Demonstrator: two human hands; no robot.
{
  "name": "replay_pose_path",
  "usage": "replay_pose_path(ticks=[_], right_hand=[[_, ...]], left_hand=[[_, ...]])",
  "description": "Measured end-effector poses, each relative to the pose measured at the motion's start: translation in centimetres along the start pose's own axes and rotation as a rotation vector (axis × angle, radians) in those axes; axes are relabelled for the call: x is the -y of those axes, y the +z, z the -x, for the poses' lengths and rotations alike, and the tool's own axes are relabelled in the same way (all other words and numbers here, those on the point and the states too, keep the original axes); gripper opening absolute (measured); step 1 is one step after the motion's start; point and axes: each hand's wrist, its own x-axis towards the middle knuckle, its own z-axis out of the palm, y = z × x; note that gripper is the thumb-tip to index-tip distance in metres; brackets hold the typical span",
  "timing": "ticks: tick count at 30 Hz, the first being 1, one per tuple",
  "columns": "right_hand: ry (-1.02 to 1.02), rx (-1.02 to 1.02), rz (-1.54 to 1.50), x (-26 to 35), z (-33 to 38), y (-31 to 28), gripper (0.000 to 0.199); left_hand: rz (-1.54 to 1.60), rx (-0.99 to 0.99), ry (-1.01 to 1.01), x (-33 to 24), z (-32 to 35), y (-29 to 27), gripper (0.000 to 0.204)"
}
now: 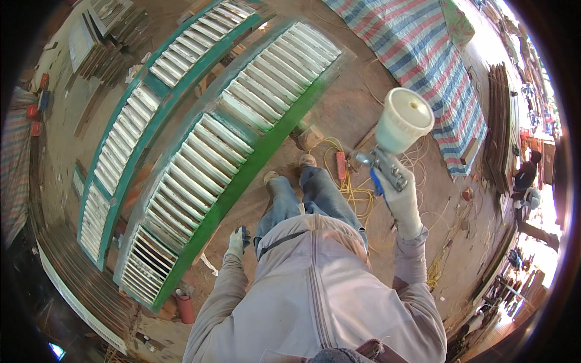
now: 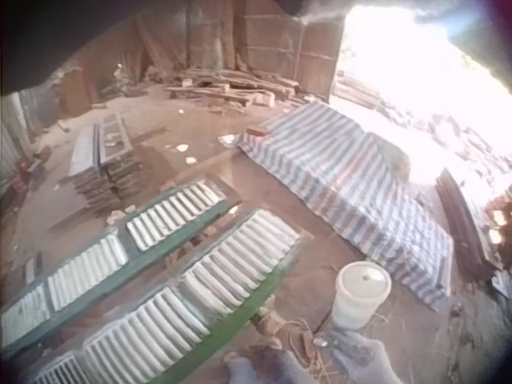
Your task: The person prepares a paint sprayer by pouring green paint into its container, then sprays green paint onto several white wooden slatted panels resting on sawhorses in a workshop.
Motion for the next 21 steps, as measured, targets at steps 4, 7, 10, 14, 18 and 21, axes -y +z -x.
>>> replay_pose_path(ticks=[4,7,10,14,18,21], right_hand=[[0.099,0.177,-0.245,0.1,-0.3,-1.4,0.041],[0.027,0.088,-0.081,-0.9,-2.9,-2.9,0.041],[-0.052,0.000,-0.006,-2.0,-6.5,-4.7,0.041],[-0.075,-0.068,0.029,-2.9,-9.8,-8.1,0.040],[-0.118,-0.132,0.087,-3.2,-12.4,-10.8,0.039],[-0.064,-0.109,0.055,-3.1,-13.5,-11.8,0.039]], left_hand=[[-0.258,0.108,0.294,-1.5,-0.4,2.6,0.032],[-0.027,0.011,0.108,-3.8,0.4,5.3,0.037],[0.018,-0.071,0.149,-5.2,1.7,8.0,0.040],[-0.053,-0.052,0.248,-4.6,1.5,10.9,0.039],[-0.249,0.036,0.555,-3.5,0.2,14.1,0.028],[-0.172,0.050,0.427,-4.1,0.5,16.9,0.028]])
